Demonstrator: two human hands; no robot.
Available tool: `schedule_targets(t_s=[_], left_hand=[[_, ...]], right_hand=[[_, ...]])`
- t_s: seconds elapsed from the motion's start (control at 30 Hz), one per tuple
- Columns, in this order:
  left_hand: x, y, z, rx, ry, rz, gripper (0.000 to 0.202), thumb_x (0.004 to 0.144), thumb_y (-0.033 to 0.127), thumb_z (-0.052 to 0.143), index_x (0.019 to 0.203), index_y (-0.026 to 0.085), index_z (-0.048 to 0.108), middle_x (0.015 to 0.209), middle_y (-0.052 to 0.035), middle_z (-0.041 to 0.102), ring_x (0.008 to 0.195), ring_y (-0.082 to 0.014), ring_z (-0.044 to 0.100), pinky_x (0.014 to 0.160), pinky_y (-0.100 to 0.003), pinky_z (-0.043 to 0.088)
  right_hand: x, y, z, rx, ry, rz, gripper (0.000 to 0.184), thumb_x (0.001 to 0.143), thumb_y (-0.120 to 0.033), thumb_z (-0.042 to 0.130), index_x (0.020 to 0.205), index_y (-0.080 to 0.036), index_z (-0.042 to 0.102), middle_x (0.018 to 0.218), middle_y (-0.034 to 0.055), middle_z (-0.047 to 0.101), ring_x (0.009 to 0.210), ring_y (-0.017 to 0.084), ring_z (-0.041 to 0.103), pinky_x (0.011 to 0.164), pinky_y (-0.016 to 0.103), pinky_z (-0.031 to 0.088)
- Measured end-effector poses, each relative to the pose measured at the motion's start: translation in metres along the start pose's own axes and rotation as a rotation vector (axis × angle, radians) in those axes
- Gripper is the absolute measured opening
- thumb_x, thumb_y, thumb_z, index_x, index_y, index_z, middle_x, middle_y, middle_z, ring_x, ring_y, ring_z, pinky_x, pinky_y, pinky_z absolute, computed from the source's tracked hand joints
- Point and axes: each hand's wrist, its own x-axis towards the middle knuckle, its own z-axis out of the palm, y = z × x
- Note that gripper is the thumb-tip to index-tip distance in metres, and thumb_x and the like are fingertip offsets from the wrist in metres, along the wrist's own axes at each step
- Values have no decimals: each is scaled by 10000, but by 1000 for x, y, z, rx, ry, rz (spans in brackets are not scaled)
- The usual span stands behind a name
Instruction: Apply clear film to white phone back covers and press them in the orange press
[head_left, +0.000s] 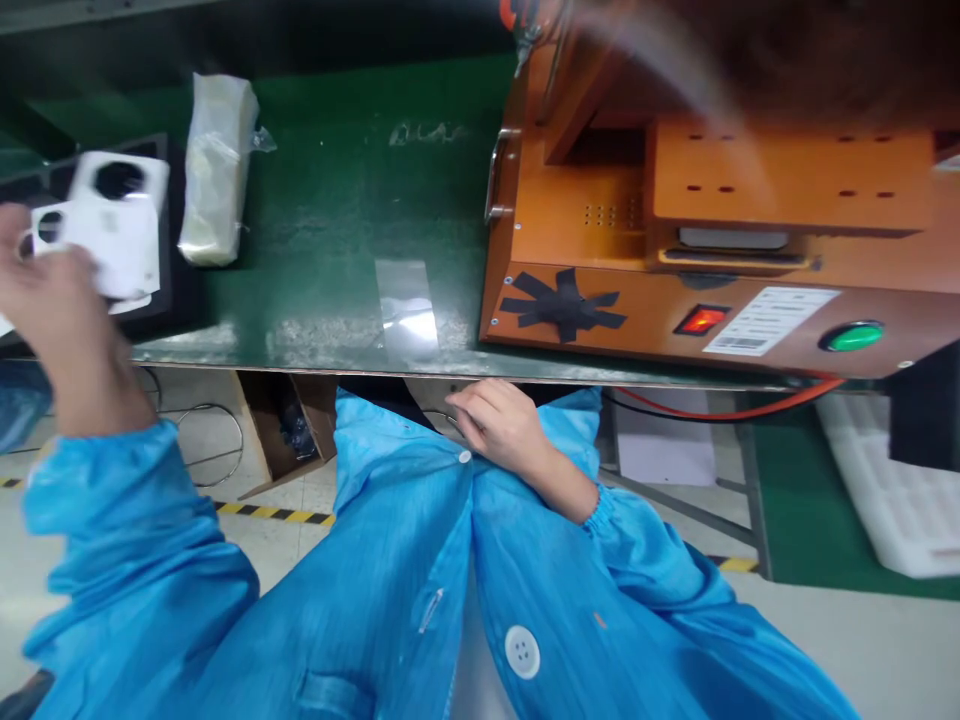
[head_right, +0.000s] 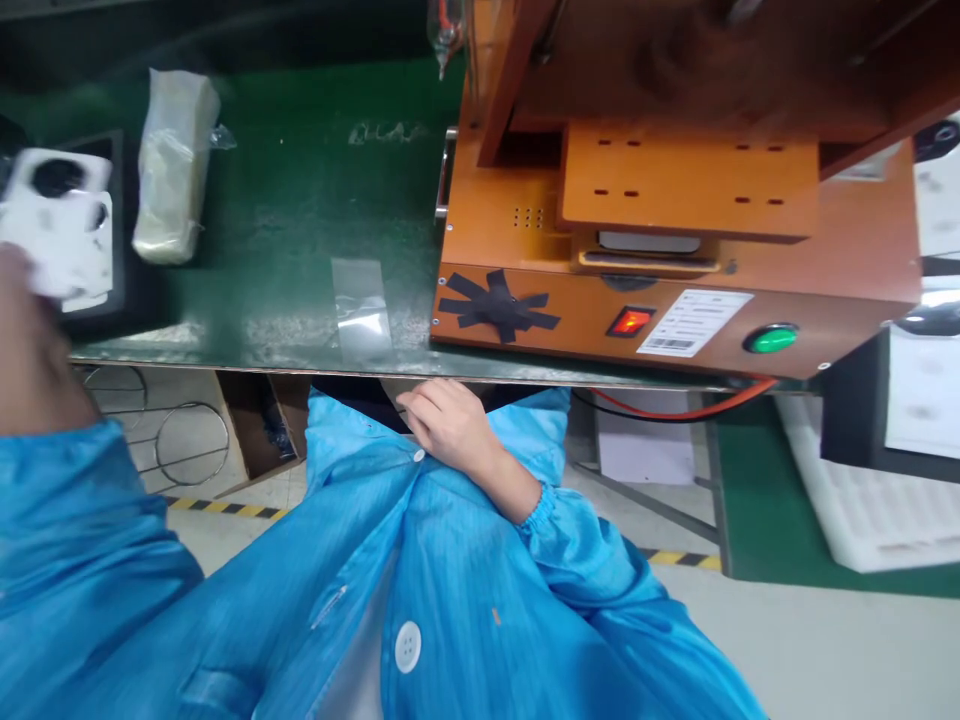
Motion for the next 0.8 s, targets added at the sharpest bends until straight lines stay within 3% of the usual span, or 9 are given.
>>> schedule_targets(t_s=[0.07, 0.17, 0.23, 0.3, 0.37, 0.5, 0.6, 0.67, 0.8], left_hand=[[-61, 25, 20, -32, -132, 23, 407, 822, 145, 682, 1225, 106, 712, 1033, -36, 763, 972, -217, 737, 1048, -562, 609], [-142, 46, 45, -30, -248, 5, 265, 888, 201, 658, 1131, 131, 738, 1045, -68, 779, 964, -237, 736, 973, -480, 632], [-172, 50, 51, 42, -265, 43, 280, 943, 281, 653, 1181, 154, 730, 1121, -108, 773, 1062, -286, 725, 1024, -524, 600], [-186, 54, 51, 158, -260, 166, 340, 963, 373, 684, 1237, 177, 729, 1338, -169, 710, 1295, -368, 636, 1150, -628, 497], [-193, 61, 53, 228, -287, 335, 364, 985, 453, 685, 1251, 211, 739, 1559, -158, 580, 1478, -409, 494, 1232, -684, 379], [-208, 87, 76, 169, -684, 572, 408, 996, 570, 691, 1303, 306, 744, 1612, -46, 597, 1553, -386, 446, 1245, -650, 349], [-216, 99, 95, 181, -870, 515, 497, 928, 521, 809, 1389, 355, 725, 1594, -41, 629, 1593, -417, 388, 1241, -661, 308], [-217, 101, 100, 176, -879, 451, 465, 916, 439, 839, 1365, 366, 745, 1566, -30, 655, 1600, -404, 382, 1250, -652, 282], [-219, 101, 98, 111, -849, 376, 346, 894, 366, 862, 1232, 330, 797, 1509, -19, 699, 1581, -386, 412, 1257, -640, 275]], right_hand=[[5, -1, 3, -4, -12, 2, 203, 1043, -122, 564, 1026, -196, 752, 879, 42, 768, 802, 173, 673, 707, 327, 493], [16, -3, 5, -15, -5, -23, 202, 1053, -137, 569, 1042, -190, 763, 874, 42, 764, 800, 174, 667, 705, 325, 486], [25, -4, 4, -39, 3, -42, 200, 1060, -144, 570, 1049, -176, 767, 880, 48, 764, 806, 182, 668, 709, 331, 490], [36, -5, 1, -62, 1, -47, 211, 1071, -150, 559, 1057, -161, 769, 900, 54, 770, 812, 189, 668, 712, 338, 497], [48, -7, -5, -77, -20, -35, 240, 1087, -153, 530, 1077, -150, 770, 937, 62, 780, 826, 192, 670, 723, 339, 508], [79, -13, -20, -148, -92, 53, 318, 1121, -172, 454, 1127, -152, 771, 1018, 92, 781, 891, 214, 679, 765, 346, 512], [106, -13, -26, -212, -175, 146, 320, 1117, -168, 454, 1176, -159, 769, 1062, 104, 770, 922, 232, 680, 770, 353, 487], [122, -8, -24, -235, -260, 178, 297, 1095, -146, 482, 1184, -152, 766, 1071, 110, 766, 937, 246, 677, 772, 358, 466], [143, 9, -8, -212, -397, 87, 260, 1043, -106, 532, 1178, -141, 752, 1130, 135, 764, 1017, 279, 665, 832, 380, 431]])
